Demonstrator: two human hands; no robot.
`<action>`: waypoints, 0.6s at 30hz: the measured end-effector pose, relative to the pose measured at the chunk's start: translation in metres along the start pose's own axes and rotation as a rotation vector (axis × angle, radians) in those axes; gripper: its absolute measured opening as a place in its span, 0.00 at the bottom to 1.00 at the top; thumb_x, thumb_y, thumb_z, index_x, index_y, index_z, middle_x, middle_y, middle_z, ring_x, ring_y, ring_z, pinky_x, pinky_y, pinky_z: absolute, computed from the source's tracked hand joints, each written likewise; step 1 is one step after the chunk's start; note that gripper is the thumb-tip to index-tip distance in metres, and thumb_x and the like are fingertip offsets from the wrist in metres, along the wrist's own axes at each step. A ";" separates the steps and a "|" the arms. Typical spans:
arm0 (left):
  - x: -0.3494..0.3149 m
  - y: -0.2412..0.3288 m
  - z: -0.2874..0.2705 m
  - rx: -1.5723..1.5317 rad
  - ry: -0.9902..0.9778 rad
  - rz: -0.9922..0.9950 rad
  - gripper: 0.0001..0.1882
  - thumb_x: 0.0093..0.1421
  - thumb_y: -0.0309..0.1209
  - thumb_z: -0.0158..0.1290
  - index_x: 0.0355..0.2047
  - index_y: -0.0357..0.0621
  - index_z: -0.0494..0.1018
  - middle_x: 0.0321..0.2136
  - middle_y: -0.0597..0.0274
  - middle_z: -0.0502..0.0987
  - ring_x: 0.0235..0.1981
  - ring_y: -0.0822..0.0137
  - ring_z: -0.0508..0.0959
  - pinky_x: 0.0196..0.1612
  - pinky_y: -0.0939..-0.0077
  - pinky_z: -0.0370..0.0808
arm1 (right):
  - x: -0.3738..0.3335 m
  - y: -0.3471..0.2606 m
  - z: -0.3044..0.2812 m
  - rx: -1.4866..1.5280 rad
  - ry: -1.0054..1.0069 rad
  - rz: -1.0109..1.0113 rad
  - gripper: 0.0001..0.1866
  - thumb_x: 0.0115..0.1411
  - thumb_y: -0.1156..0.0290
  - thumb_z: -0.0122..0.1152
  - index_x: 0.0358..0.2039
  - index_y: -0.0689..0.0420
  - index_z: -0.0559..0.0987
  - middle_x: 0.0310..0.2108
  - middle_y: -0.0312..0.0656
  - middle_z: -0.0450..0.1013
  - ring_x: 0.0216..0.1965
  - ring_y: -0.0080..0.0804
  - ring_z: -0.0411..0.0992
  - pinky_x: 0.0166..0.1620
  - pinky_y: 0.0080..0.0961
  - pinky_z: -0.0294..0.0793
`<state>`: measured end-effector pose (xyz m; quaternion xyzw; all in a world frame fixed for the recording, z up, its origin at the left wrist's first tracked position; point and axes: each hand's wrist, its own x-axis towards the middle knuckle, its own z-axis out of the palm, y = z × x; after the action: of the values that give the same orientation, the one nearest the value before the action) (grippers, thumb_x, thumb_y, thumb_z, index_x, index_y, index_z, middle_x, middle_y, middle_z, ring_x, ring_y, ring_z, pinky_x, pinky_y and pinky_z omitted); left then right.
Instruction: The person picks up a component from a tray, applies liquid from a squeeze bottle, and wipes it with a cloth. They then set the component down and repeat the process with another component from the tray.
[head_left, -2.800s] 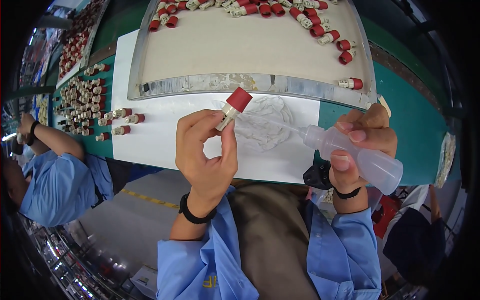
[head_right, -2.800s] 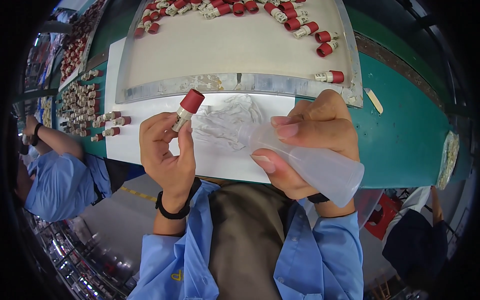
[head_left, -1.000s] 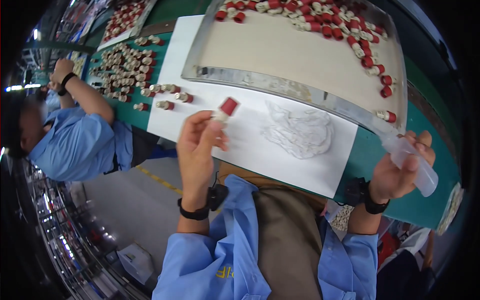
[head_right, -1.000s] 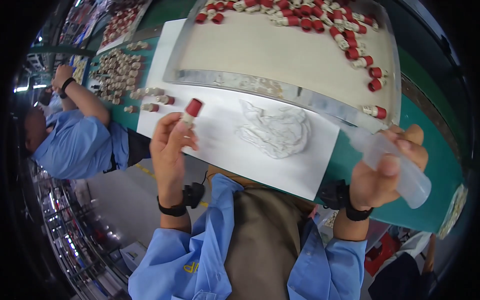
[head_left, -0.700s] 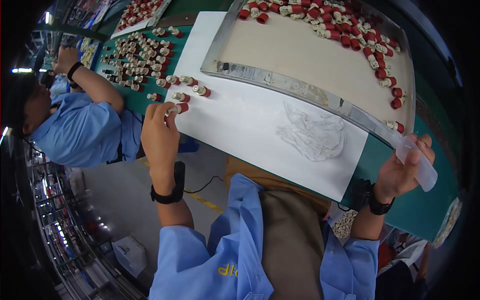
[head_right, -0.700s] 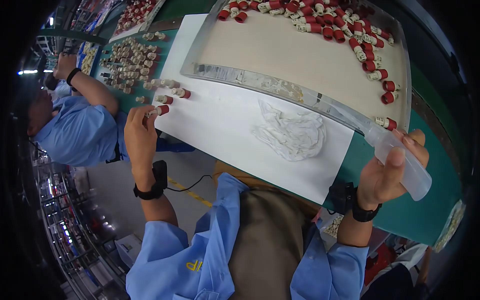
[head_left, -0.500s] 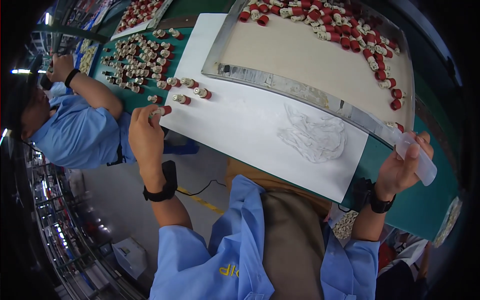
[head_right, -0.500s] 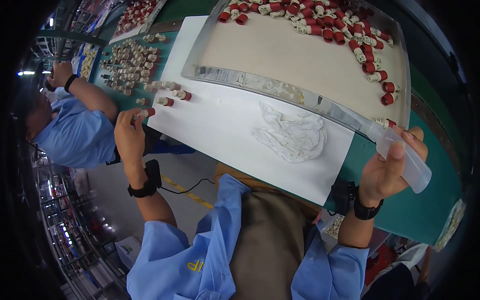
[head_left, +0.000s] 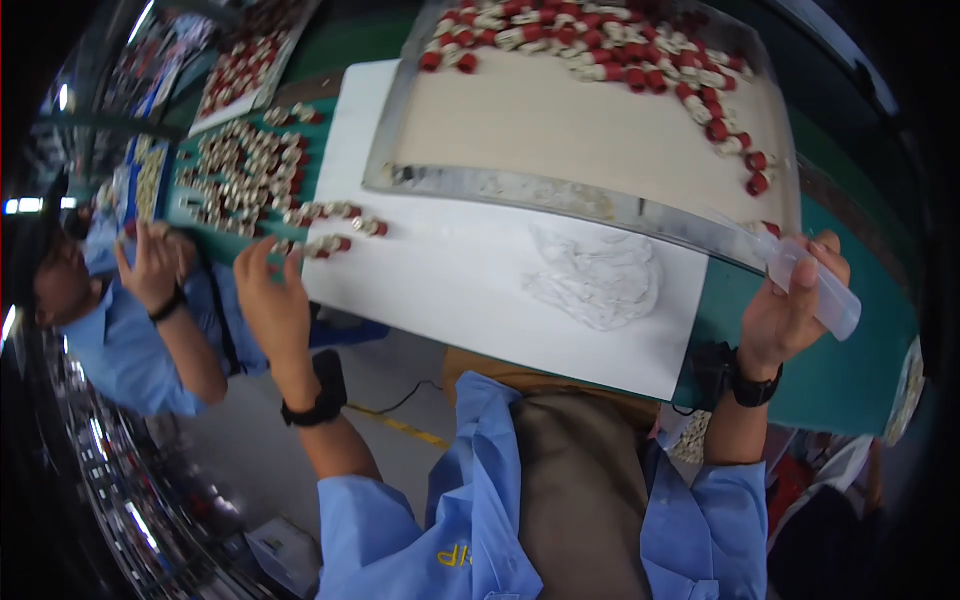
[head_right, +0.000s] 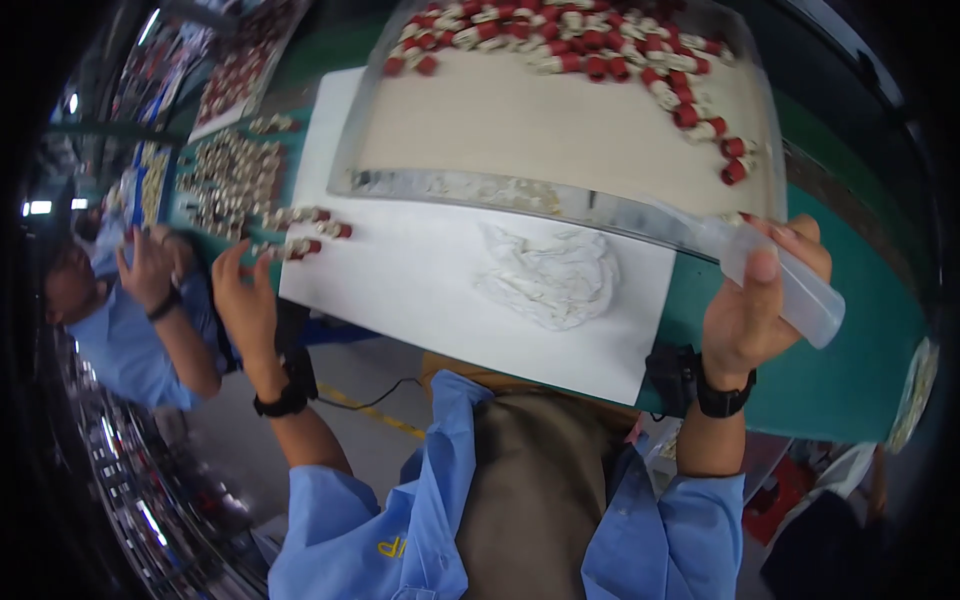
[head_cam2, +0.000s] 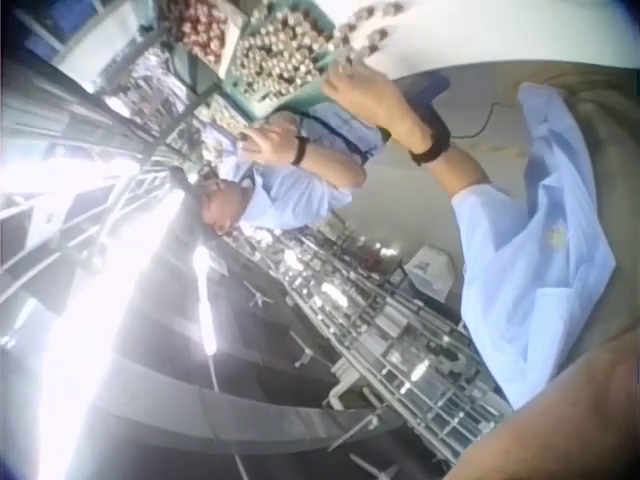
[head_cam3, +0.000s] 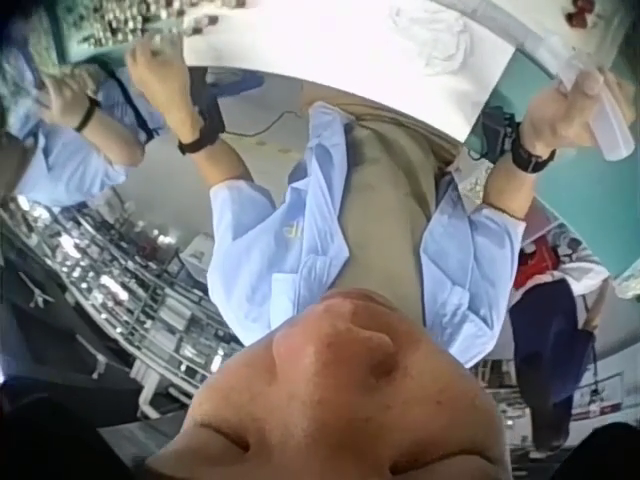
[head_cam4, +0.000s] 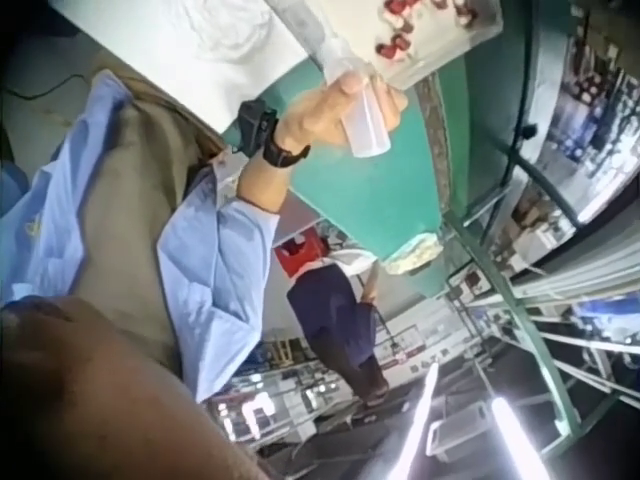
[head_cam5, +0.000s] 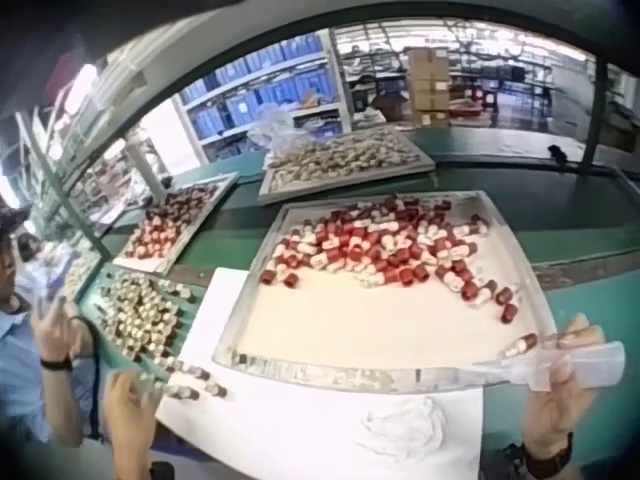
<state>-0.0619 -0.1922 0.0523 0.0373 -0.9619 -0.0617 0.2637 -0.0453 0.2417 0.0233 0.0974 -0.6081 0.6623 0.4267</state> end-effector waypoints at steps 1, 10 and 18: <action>0.004 0.014 -0.005 -0.086 0.004 -0.025 0.12 0.50 0.23 0.54 0.37 0.38 0.70 0.36 0.57 0.70 0.24 0.66 0.70 0.29 0.76 0.69 | 0.001 0.002 -0.004 -0.039 0.037 -0.015 0.13 0.54 0.70 0.56 0.38 0.63 0.72 0.37 0.41 0.62 0.33 0.24 0.67 0.30 0.15 0.66; 0.022 0.174 0.010 -0.727 -0.641 0.293 0.11 0.50 0.25 0.55 0.35 0.40 0.71 0.31 0.64 0.73 0.27 0.73 0.72 0.29 0.83 0.67 | 0.033 0.013 -0.028 -0.242 0.348 -0.126 0.12 0.52 0.74 0.59 0.35 0.64 0.71 0.32 0.41 0.67 0.25 0.21 0.66 0.23 0.15 0.64; 0.082 0.312 0.123 -0.681 -0.847 0.616 0.17 0.47 0.35 0.58 0.34 0.38 0.72 0.30 0.53 0.73 0.27 0.60 0.74 0.30 0.70 0.71 | 0.043 0.023 -0.046 -0.377 0.461 -0.144 0.11 0.51 0.75 0.60 0.33 0.64 0.71 0.29 0.40 0.67 0.18 0.18 0.62 0.20 0.13 0.61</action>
<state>-0.2077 0.1205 0.0322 -0.3556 -0.8759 -0.2957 -0.1377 -0.0695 0.3045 0.0236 -0.0936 -0.5992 0.5104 0.6097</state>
